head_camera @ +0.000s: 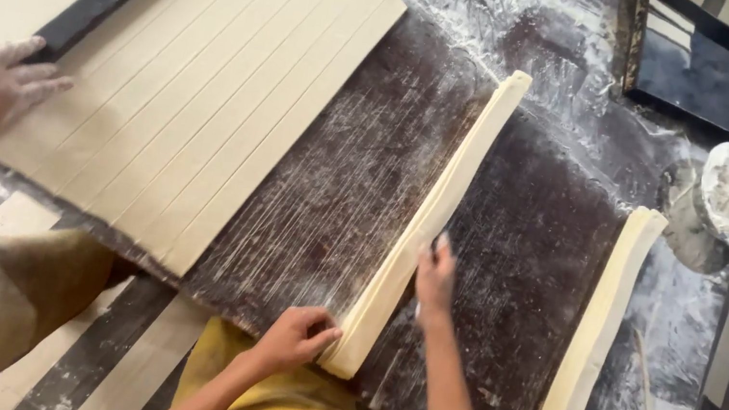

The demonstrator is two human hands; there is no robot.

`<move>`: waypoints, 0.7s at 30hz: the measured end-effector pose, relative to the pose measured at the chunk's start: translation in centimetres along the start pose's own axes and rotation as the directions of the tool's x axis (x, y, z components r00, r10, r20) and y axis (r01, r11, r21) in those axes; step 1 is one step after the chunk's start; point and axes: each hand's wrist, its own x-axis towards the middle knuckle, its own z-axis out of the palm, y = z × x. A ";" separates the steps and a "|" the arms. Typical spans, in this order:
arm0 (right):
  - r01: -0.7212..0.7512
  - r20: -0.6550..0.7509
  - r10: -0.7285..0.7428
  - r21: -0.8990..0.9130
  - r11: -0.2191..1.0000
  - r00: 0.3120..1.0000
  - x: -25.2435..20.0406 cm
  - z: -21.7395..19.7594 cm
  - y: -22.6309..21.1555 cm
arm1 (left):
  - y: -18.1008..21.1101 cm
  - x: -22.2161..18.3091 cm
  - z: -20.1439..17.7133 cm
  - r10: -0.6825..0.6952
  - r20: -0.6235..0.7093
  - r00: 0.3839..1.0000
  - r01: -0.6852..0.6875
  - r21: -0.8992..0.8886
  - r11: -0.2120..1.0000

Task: The person lifts and separates cut strips of dough from a large flattened dough sheet on a floured wooden board, pulling each strip free and laying it aside while another worker cuts the sheet into strips with a dough scraper. The person continues separating strips along the sheet and repositioning the board.

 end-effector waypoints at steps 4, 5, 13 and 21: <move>0.083 -0.053 -0.079 0.093 0.992 0.996 7.0 -0.7 6.0 | -0.1 -1.0 -0.1 0.098 -0.023 0.995 -0.096 0.052 0.994; 0.186 -0.033 -0.183 0.094 0.978 0.983 7.8 -0.6 7.0 | 0.0 -1.2 -0.2 0.121 -0.003 0.993 -0.121 0.062 0.991; 0.324 0.001 -0.326 0.110 0.940 0.945 4.7 0.3 6.7 | -0.6 -1.5 0.2 0.148 0.018 0.989 -0.149 0.026 0.989; 0.365 0.014 -0.369 0.127 0.922 0.929 -4.5 2.7 13.9 | -2.9 2.5 3.8 0.071 -0.133 0.989 -0.109 -0.303 0.947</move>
